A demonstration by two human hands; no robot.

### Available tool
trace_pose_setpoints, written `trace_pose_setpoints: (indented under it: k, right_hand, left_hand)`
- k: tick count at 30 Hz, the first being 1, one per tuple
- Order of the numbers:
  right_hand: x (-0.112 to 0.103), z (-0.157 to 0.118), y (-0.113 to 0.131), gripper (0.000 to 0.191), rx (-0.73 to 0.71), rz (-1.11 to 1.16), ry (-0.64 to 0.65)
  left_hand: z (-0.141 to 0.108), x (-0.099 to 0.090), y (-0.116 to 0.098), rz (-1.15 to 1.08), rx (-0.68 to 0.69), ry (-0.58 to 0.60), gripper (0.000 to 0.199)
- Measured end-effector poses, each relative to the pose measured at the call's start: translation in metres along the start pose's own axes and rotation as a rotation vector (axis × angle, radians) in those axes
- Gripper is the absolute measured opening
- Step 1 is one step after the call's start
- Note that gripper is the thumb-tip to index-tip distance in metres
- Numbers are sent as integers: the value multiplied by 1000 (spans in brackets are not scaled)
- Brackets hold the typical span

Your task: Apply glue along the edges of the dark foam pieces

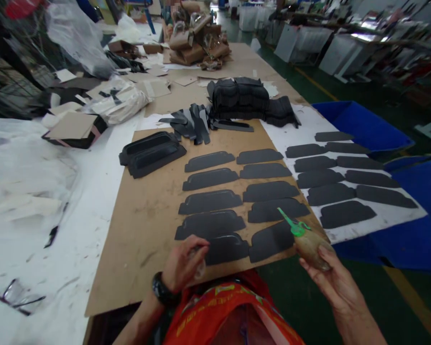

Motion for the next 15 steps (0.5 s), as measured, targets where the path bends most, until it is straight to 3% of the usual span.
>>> trace_pose_setpoints:
  k: [3,5,8,11,15]
  right_hand:
    - [-7,10,1,41,-29,-92,56]
    - [-14,15,0,47,-55,-170,74]
    - [-26,19,0,57,-99,-427,69]
    - [-34,20,3,61,-187,-740,110]
    - [-41,21,1,60,-241,-893,206]
  left_hand:
    - [9,68,-20,412,249,46,26]
    - [13,108,-22,586,241,109,32]
    - [15,155,-17,671,156,203,47]
    - [16,182,-14,692,61,240,55]
    - [20,194,-14,741,-24,218,57]
Point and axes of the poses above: each hand's wrist, its own z-axis towards the middle knuckle, its own x-axis out of the palm, y = z × x, the point moved 4 cm from there along z, towards the middle knuckle, and after that the axes turned 7 degrees about y, right-handed, at the moved point
